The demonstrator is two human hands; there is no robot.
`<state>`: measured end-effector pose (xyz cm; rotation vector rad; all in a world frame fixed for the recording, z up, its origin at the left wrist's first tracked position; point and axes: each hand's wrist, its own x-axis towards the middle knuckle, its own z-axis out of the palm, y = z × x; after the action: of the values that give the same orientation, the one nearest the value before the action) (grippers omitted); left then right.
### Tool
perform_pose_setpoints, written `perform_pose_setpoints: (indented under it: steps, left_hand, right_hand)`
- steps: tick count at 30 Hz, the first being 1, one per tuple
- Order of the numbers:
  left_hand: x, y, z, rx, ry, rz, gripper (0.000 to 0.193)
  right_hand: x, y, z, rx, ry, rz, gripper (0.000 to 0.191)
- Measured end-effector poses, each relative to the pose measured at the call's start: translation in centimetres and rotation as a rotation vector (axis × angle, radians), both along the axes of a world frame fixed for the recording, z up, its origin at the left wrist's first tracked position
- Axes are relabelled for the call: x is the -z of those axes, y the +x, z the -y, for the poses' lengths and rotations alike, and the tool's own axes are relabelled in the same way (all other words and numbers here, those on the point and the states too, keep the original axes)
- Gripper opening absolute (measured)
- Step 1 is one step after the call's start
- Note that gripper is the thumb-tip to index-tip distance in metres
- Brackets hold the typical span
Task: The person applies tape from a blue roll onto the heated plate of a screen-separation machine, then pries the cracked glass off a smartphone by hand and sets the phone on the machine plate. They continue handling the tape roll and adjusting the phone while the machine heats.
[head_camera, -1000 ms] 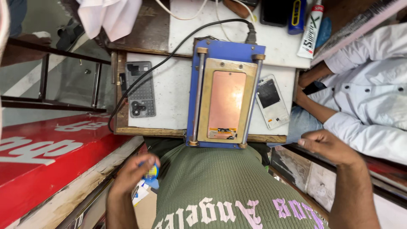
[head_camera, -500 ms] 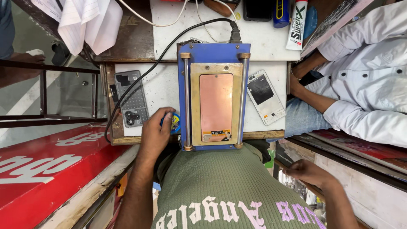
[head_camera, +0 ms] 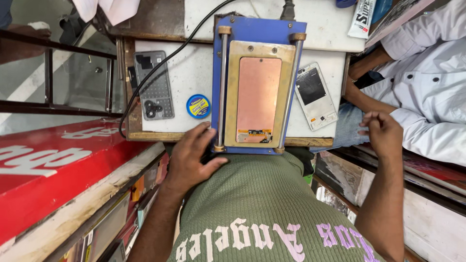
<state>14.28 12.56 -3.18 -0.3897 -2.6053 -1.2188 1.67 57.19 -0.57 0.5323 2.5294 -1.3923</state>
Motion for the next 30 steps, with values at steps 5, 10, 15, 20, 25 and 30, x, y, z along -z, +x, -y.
perform_pose_setpoints:
  steps: [5, 10, 15, 20, 25, 30]
  left_hand:
    - [3.3, 0.2, -0.8, -0.025, -0.138, -0.077, 0.068]
    - [4.6, 0.4, -1.2, -0.088, -0.034, -0.083, 0.061]
    - [3.1, 0.1, -1.6, -0.085, 0.009, -0.046, 0.062]
    - [-1.0, 0.3, 0.1, -0.079, 0.044, -0.012, 0.070]
    - [-5.2, -1.0, -0.1, -0.265, 0.080, -0.031, 0.033]
    - [-8.0, -4.1, -3.2, -0.240, 0.022, -0.031, 0.032]
  right_hand:
    - [0.4, -2.7, 2.0, -0.183, 0.187, -0.259, 0.012]
    - [1.1, -3.8, 3.1, -0.053, 0.038, -0.141, 0.019]
    - [1.8, -4.2, 4.4, -0.132, 0.153, -0.106, 0.017]
    - [1.8, -4.5, 5.6, -0.327, 0.307, -0.423, 0.021]
    - [1.7, -4.7, 5.8, -0.186, 0.698, -0.306, 0.023]
    - [2.0, -4.8, 5.0, -0.265, 0.668, -0.153, 0.023]
